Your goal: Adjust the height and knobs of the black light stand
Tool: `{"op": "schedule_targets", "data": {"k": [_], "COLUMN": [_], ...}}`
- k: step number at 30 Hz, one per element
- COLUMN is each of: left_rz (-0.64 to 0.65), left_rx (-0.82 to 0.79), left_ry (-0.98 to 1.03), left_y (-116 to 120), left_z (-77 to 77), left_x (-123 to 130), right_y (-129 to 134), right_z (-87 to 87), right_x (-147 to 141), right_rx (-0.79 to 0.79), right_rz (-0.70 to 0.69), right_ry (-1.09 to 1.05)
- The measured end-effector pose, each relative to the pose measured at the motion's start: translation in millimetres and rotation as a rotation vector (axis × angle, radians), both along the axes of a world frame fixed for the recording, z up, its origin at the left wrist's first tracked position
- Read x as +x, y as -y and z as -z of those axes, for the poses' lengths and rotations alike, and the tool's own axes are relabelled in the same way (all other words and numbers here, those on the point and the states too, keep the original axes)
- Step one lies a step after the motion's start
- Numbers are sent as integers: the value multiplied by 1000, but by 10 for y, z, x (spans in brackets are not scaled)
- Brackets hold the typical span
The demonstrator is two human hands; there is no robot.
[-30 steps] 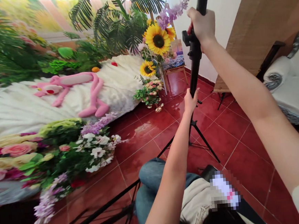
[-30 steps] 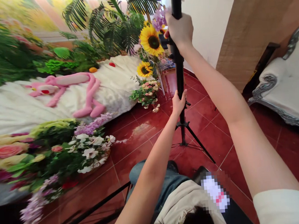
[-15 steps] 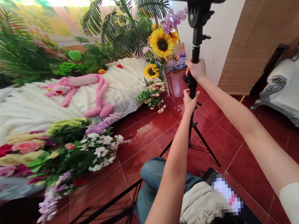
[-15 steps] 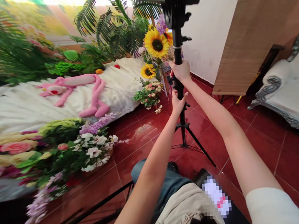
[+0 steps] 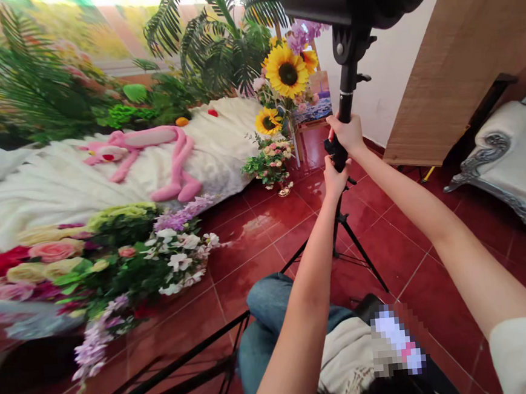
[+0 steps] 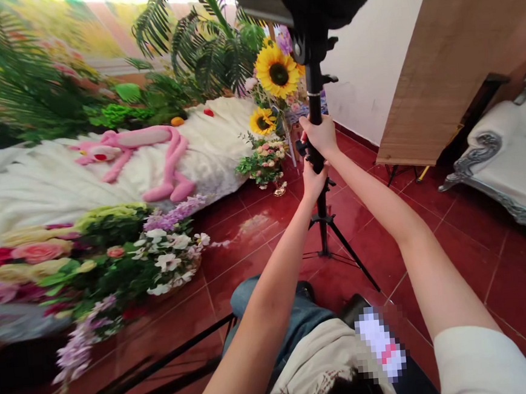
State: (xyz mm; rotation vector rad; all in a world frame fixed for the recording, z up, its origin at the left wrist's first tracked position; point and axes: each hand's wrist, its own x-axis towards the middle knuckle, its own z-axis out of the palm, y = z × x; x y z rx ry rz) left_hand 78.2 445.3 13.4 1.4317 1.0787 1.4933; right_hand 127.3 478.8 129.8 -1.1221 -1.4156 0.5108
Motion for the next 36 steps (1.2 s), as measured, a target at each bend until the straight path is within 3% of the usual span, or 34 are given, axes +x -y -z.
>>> {"op": "schedule_targets", "data": {"k": [4, 9, 15, 18, 21, 24, 26, 29, 31, 33, 36], "left_rz": [12, 59, 37, 36, 35, 36, 31, 24, 25, 25, 34], "left_rx": [11, 41, 31, 52, 60, 61, 66, 69, 62, 61, 67], "left_ry": [-17, -43, -90, -74, -73, -78, -87, -87, -84, -80, -78], "left_y": [-6, -9, -20, -33, -42, -39, -30, -14, -6, 0, 3], "left_z": [29, 68, 88, 100, 114, 115, 107, 91, 83, 78, 78], "left_x": [-9, -26, -15, -3, 4, 4, 3, 4, 4, 4, 1], "right_y": [124, 682, 1205, 1275, 1260, 1197, 1153, 1126, 1142, 1180, 1270], "right_z": [73, 386, 830, 934, 1026, 1119, 1146, 1110, 1067, 1041, 1036], "right_x": [139, 482, 735, 715, 655, 580, 518, 424, 391, 403, 486], "right_rx": [73, 149, -115, -252, -273, -259, -354, -616, -723, -775, -709], "right_rz": [38, 67, 125, 109, 121, 100, 53, -136, -305, -320, -27], "right_ry": [127, 309, 562, 649, 692, 511, 213, -339, -588, -609, -184]}}
